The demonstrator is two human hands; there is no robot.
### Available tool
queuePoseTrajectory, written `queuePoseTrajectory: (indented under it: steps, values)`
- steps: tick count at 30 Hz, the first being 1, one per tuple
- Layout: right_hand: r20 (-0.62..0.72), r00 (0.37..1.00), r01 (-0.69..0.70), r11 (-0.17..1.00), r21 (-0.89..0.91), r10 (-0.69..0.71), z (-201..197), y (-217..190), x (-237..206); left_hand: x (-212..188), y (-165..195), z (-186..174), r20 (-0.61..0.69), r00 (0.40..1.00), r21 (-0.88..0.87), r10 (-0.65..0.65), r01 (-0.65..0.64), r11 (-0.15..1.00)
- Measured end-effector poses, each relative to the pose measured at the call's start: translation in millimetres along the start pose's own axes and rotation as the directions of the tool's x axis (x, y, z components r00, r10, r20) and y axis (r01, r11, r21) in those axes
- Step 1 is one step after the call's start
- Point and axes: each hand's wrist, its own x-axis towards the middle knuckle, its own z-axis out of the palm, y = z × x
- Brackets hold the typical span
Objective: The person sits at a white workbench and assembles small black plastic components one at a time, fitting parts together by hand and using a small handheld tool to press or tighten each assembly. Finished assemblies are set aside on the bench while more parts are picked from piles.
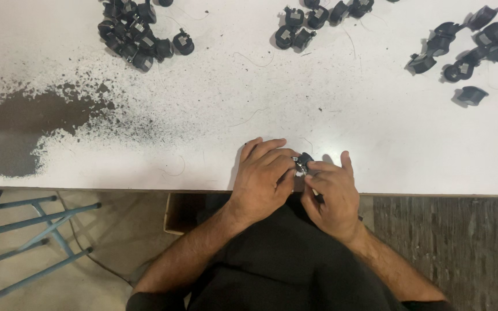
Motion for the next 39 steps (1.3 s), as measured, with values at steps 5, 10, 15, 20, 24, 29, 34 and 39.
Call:
queuePoseTrajectory:
  steps: [5,10,15,20,24,29,34,39]
  values:
    - [-0.029,1.000,0.002,1.000,0.007,-0.002,-3.0,-4.6,7.8,0.8,-1.3,-0.6,0.028,1.000,-0.026,-0.010,0.011,1.000]
    - [0.048,0.999,-0.006,0.998,-0.066,0.009,-4.0,-6.5,11.6,1.6,-3.4,-0.6,0.034,0.999,-0.031,0.005,-0.004,1.000]
    - [0.064,0.997,-0.032,0.999,-0.018,0.033,-16.0,-7.3,13.0,-2.4,0.5,-9.8,-0.019,1.000,0.052,-0.022,0.023,0.998]
    - [0.013,0.997,-0.071,0.977,-0.201,0.075,-28.8,2.6,23.3,-4.9,-0.4,-21.9,-0.118,0.992,0.098,0.046,-0.034,0.995]
    - [0.131,0.979,-0.121,0.965,-0.234,0.155,-22.7,0.9,31.3,3.9,-4.4,-19.4,-0.046,0.998,0.013,0.048,-0.047,0.999]
    - [0.131,0.975,-0.142,0.955,-0.261,0.180,-18.6,-1.8,35.7,7.0,-8.7,-15.3,-0.027,0.995,0.043,0.091,-0.090,0.995]
    - [0.141,0.973,-0.147,0.960,-0.239,0.184,-17.2,0.2,32.8,2.2,-7.5,-12.8,-0.051,0.958,0.219,0.281,-0.264,0.939]
    - [0.178,0.975,-0.095,0.971,-0.220,0.135,-18.6,1.0,30.4,9.5,2.2,-14.8,0.019,0.964,0.157,0.266,-0.265,0.951]
